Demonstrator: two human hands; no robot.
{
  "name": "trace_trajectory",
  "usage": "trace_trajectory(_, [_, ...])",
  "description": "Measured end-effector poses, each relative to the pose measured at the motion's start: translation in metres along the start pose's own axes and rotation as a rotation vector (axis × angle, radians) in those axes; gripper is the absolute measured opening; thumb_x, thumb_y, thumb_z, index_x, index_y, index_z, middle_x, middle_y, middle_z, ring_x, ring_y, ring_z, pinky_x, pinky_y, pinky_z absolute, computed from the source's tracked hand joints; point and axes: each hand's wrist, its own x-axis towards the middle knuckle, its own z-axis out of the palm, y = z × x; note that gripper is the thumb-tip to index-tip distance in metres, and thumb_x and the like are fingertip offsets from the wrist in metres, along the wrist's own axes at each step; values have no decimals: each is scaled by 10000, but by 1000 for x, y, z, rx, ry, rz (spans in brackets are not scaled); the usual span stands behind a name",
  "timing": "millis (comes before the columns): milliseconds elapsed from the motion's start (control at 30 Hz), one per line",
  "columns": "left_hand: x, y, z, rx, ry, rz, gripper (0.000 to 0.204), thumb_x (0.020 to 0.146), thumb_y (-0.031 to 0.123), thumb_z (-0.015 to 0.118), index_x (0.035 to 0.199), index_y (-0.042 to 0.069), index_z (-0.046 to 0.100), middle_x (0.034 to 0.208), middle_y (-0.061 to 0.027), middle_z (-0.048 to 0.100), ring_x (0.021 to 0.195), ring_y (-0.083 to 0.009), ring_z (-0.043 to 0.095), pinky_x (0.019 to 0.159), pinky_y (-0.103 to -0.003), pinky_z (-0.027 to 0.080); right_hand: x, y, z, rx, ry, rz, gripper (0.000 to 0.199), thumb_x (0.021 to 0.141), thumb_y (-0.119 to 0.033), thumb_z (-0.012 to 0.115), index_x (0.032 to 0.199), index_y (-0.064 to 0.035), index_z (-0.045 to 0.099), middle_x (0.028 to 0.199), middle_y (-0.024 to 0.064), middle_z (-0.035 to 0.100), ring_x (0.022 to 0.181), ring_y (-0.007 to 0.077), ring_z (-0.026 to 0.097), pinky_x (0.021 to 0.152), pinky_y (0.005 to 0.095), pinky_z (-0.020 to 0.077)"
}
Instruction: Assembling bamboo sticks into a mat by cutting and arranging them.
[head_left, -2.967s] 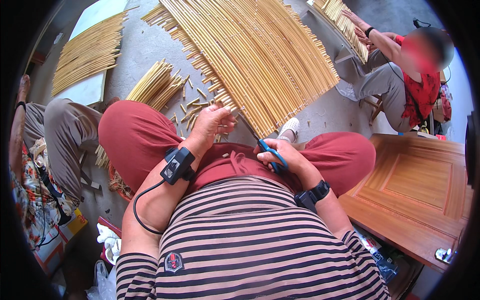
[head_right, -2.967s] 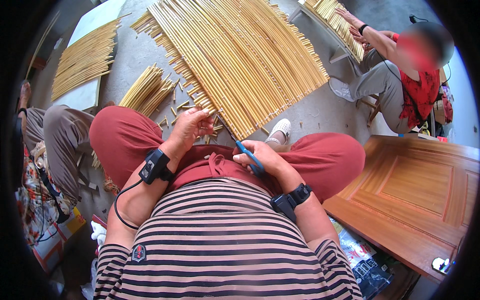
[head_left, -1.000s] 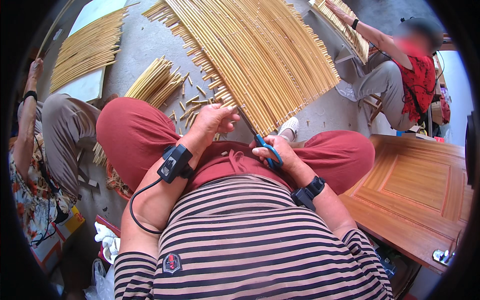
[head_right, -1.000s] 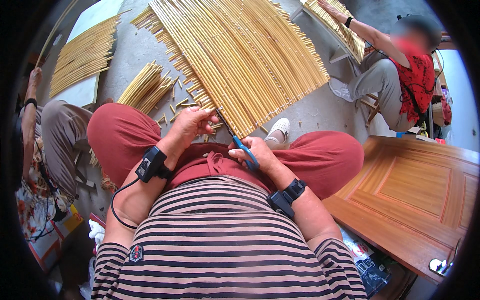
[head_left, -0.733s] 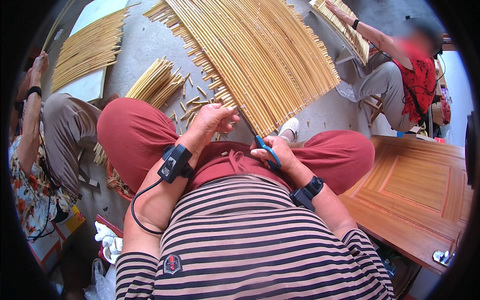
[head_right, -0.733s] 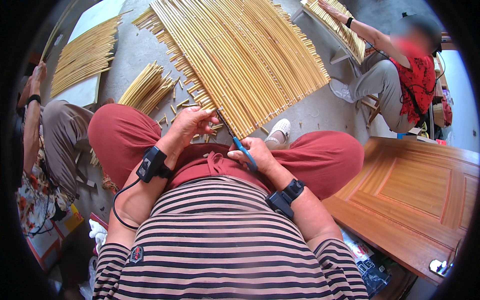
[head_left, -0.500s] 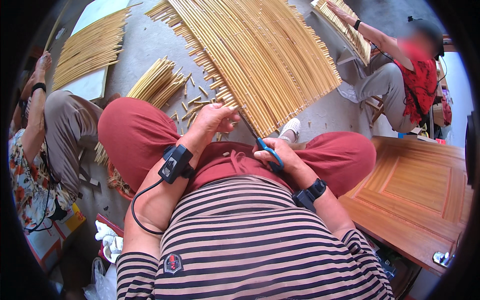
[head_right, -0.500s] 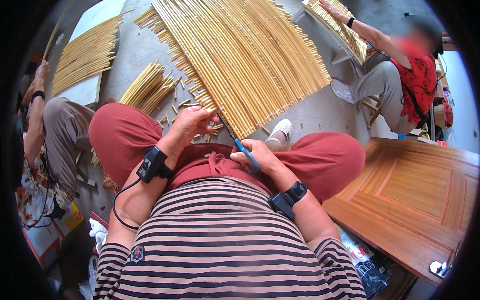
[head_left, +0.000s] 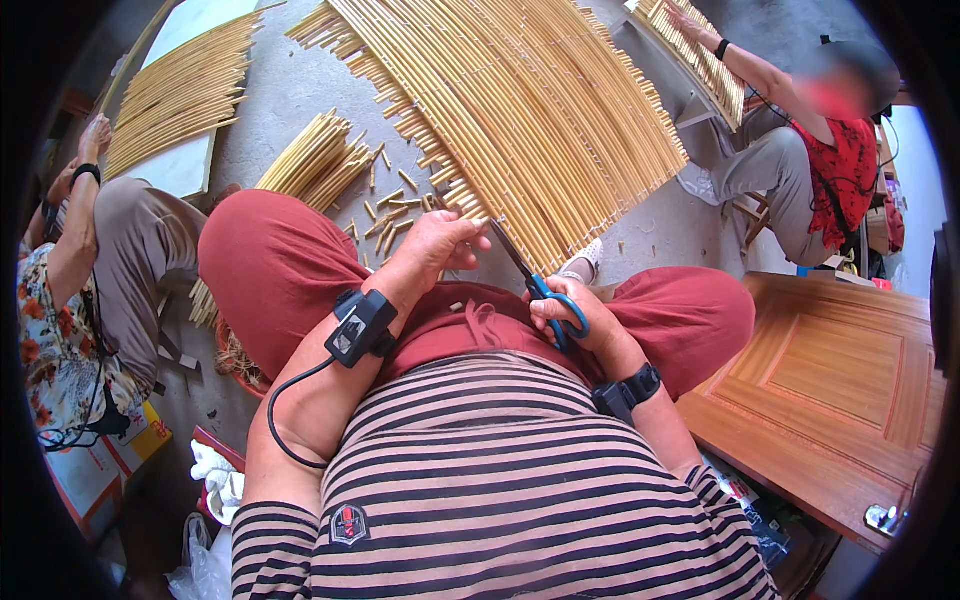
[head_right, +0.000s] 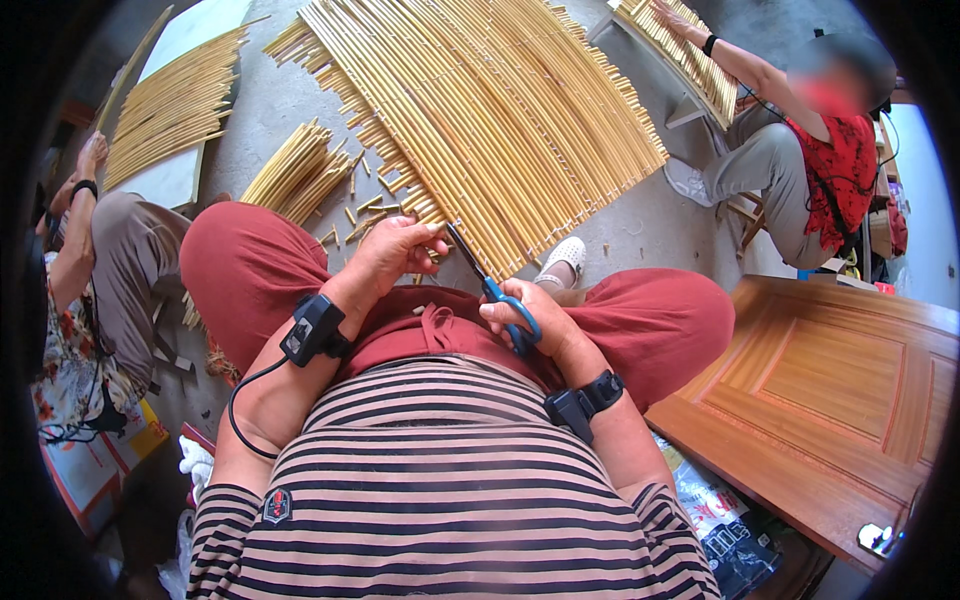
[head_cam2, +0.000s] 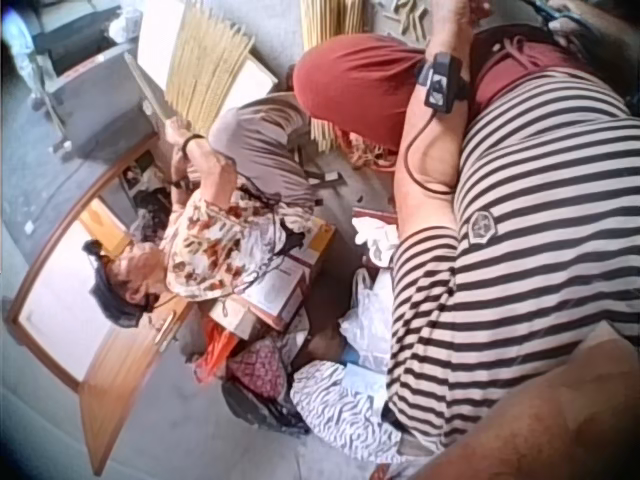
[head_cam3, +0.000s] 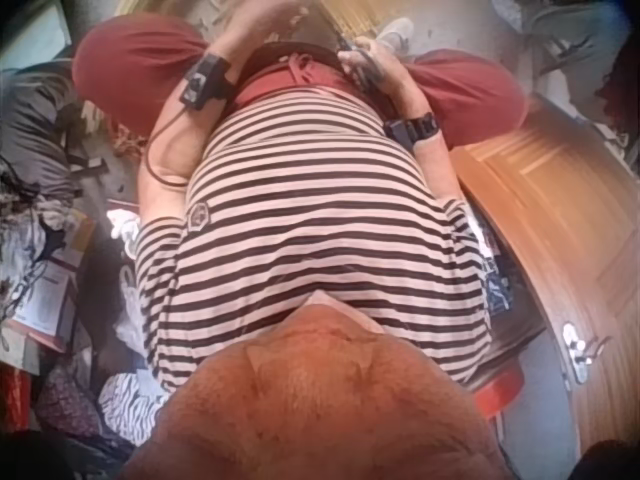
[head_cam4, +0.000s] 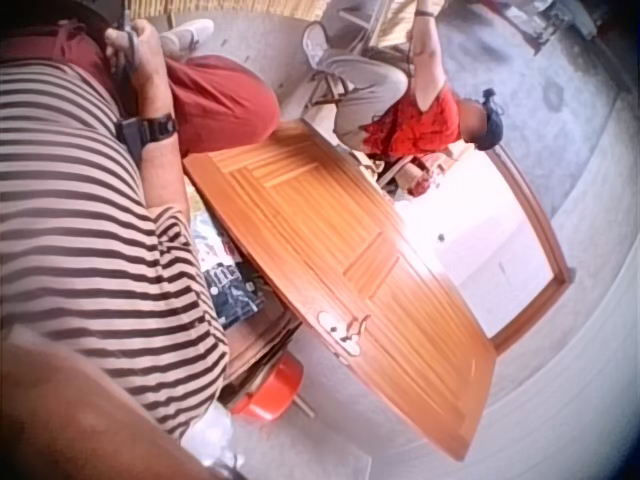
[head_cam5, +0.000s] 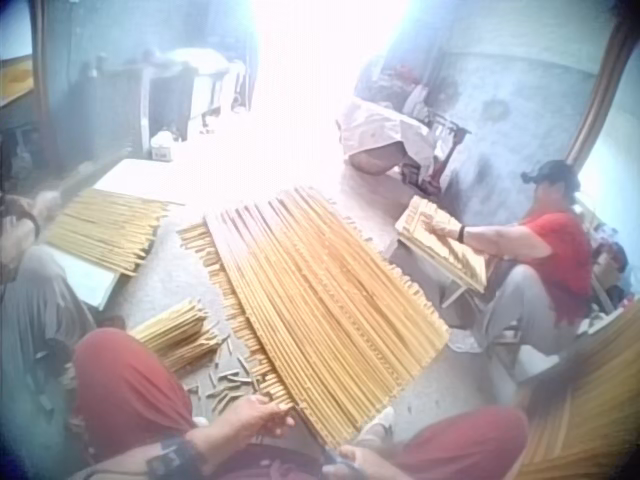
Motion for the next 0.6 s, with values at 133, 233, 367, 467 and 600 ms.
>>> trace_trajectory(133, [4,-1,-4,-22,-5,20,175,852,211,577,938,59,588,749,-46,642,516,-101,582,551,-273,526,4,0,-1,28,0,-6,440,724,-273,705,994,15,512,693,31,548,517,89,502,471,198,407])
trace_trajectory(233, [4,1,-4,-24,0,9,176,851,214,578,935,59,588,744,-47,642,513,-103,582,553,-270,527,6,1,-3,52,-2,-1,473,728,-278,700,1039,25,513,701,26,547,521,86,502,480,193,407])
trace_trajectory(367, [3,2,-3,-25,-2,14,176,851,210,579,932,54,587,746,-49,642,515,-105,583,552,-270,528,8,1,-3,0,15,2,468,725,-284,705,1034,19,525,703,17,542,520,80,500,478,193,408])
trace_trajectory(467, [4,2,-4,-32,2,10,174,855,201,572,936,48,584,747,-51,642,518,-105,583,543,-260,525,10,1,-3,9,3,0,468,719,-296,712,1025,11,535,701,15,541,519,78,500,480,191,410])
trace_trajectory(600, [2,1,-3,-43,-16,35,180,850,194,559,932,34,567,755,-51,638,516,-88,563,530,-234,511,12,4,-5,-26,-2,11,459,715,-312,718,1002,4,548,691,13,542,521,78,506,487,191,415])
